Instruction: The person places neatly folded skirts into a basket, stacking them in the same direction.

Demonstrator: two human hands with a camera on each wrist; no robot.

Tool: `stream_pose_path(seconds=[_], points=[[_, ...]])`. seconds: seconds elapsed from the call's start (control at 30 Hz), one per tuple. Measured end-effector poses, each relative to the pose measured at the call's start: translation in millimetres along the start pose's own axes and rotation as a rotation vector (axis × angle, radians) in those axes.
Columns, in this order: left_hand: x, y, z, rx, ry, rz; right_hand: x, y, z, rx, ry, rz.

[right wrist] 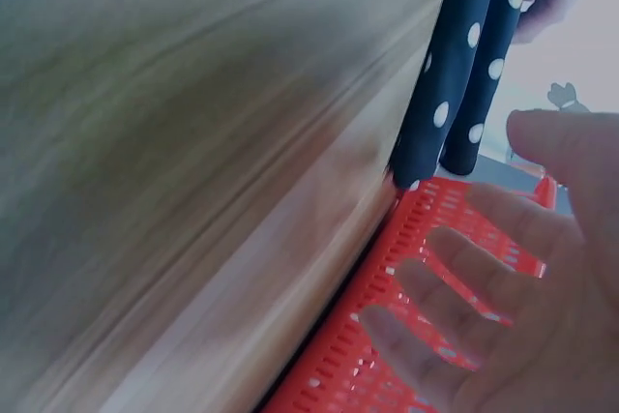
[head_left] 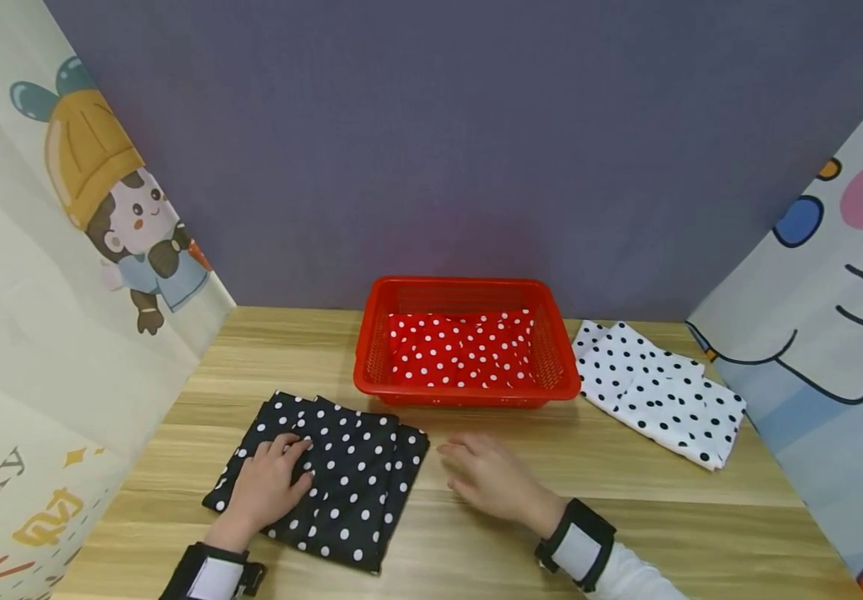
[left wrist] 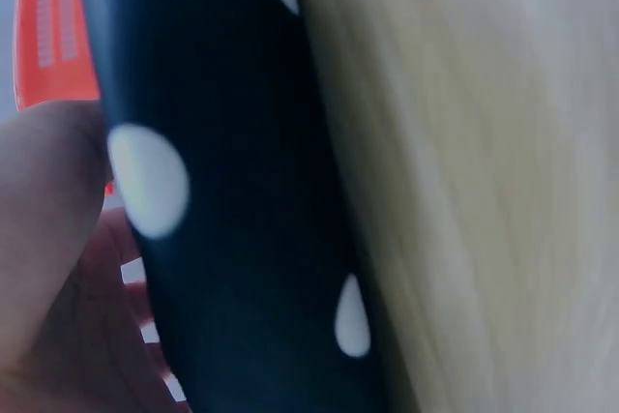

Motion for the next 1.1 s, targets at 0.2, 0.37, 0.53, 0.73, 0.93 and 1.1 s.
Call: stream_pose_path(seconds=[0.2, 0.37, 0.53, 0.73, 0.93, 1.1], points=[[1.9, -5.0, 17.0, -0.021, -0.017, -0.011, -0.4, -5.6, -8.3, -0.015, 0.052, -0.015], [2.9, -9.7, 27.4, -0.028, -0.031, -0.034, 1.0, -8.7, -12.6, -0.009, 0.043, -0.054], [4.9, -12.9, 37.5, -0.046, -0.028, -0.070, 2.4, -11.7, -17.4, 0.003, 0.034, -0.126], [6.4, -13.3, 50.7, -0.065, -0.025, -0.105, 1.8, -16.6, -21.5, 0.004, 0.028, -0.187], [4.5, -10.9, 60.1, -0.099, -0.037, -0.135, -2.0, -19.7, -17.3, -0.009, 0.008, -0.197], [3.5, -8.2, 66.4, -0.148, -0.069, -0.136, -7.5, -19.2, -9.9, -0.005, -0.015, -0.192]])
Point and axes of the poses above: each hand's wrist, its own x-axis towards the middle knuckle, its own y-axis out of the back of the hand, z = x × y, the point moved 5 cm from there along x, towards the middle knuckle, and after that the axes turned 8 degrees about -y, right-handed, at the moved point
